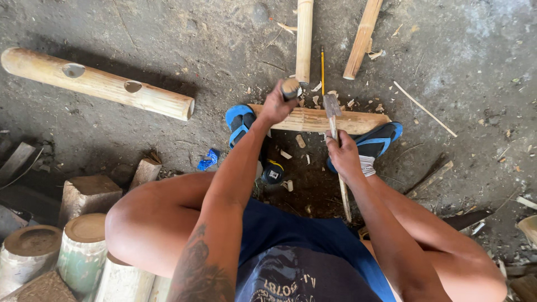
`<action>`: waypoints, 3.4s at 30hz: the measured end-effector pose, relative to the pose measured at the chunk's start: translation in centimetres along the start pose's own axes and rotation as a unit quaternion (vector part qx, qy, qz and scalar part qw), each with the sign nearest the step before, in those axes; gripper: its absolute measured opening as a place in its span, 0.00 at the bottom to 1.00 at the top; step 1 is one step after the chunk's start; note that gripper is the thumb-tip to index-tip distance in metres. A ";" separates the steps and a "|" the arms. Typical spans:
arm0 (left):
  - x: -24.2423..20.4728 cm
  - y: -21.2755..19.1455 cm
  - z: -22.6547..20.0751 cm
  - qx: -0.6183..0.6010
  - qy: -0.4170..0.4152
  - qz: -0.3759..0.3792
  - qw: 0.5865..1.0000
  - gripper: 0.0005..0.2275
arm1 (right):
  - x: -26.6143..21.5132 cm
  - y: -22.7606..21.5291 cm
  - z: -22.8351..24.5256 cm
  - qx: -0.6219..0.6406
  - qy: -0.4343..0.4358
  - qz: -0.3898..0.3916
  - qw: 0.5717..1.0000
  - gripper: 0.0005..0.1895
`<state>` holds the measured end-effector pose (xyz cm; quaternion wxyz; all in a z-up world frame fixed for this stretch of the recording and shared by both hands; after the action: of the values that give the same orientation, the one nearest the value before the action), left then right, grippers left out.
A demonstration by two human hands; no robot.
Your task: The person sits on the floor and uses a chisel and hammer to carve circular holes into a bamboo pole. They repeatedly position the chisel, strike it with the hammer, and clear wood chips to enlarge the holes.
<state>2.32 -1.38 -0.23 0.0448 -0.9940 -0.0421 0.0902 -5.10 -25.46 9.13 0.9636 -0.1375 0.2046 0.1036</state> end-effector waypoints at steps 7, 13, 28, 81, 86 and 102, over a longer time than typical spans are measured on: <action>-5.2 -1.4 -2.8 -0.057 0.089 -0.228 0.968 0.20 | 0.3 0.8 8.4 -0.270 -0.041 -0.017 0.962 0.14; -3.5 -0.9 -2.1 0.006 0.097 -0.220 0.971 0.21 | -0.8 3.1 21.3 -0.305 -0.427 0.005 0.851 0.20; -4.2 0.2 3.7 -0.277 0.115 -0.245 0.922 0.26 | 2.0 13.0 26.1 -0.384 -0.419 0.118 0.814 0.11; -4.4 -3.0 2.7 -0.286 -0.015 -0.455 0.843 0.27 | 1.0 -2.3 -2.9 -0.190 -0.075 -0.067 0.977 0.14; 1.0 -0.6 -0.5 -0.337 -0.024 -0.173 0.925 0.25 | -0.9 -4.2 -3.1 -0.183 -0.087 -0.087 0.975 0.13; 4.4 10.7 0.5 0.075 -0.110 0.271 0.953 0.26 | -5.5 -17.1 9.2 0.118 -0.260 -0.231 0.930 0.06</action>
<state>7.35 -11.59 -2.54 0.0884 -0.9458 0.2308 0.2106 -2.30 -39.53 23.41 0.9896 -0.0347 -0.0802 -0.1144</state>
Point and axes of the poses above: each hand's wrist, its own x-axis towards the middle knuckle, its own y-axis out of the palm, z = x × y, the point moved 7 cm from there along x, towards the middle knuckle, and after that the axes turned 1 degree about -z, right-handed, at the moved point
